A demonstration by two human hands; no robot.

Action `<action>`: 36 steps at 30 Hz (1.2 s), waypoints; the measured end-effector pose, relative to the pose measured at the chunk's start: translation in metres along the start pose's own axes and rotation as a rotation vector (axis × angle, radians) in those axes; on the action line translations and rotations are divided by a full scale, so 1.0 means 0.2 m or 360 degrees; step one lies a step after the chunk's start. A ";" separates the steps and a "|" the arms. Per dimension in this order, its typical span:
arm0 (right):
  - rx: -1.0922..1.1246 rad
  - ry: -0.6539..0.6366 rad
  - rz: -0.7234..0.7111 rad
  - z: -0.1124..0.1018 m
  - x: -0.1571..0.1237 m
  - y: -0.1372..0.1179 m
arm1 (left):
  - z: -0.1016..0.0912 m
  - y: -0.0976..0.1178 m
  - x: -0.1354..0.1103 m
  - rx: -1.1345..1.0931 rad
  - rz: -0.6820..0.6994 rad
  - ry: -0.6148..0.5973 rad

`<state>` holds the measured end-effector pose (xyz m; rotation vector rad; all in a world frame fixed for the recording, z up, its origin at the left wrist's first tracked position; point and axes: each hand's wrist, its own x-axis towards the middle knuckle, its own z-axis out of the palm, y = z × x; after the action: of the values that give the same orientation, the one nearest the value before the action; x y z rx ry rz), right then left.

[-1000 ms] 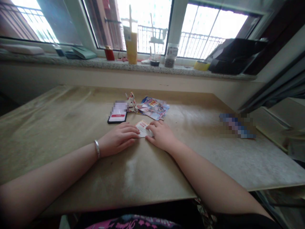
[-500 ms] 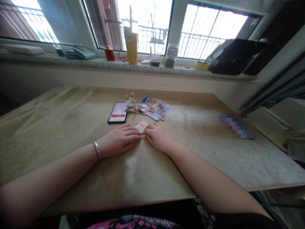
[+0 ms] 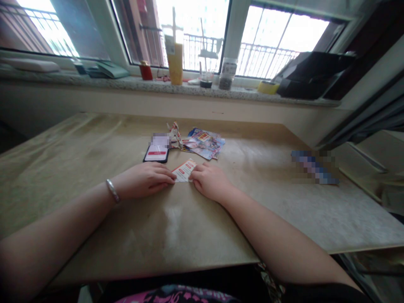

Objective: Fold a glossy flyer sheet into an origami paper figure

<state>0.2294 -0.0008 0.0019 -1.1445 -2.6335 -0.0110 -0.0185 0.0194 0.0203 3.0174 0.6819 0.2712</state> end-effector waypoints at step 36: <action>-0.0057 0.0048 -0.0125 0.01 -0.01 0.06 | 0.02 -0.01 0.02 0.0084 -0.0003 0.0043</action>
<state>0.2391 0.0071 -0.0013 -1.0428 -2.6602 -0.0901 -0.0146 0.0222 0.0172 3.0681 0.7053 0.2992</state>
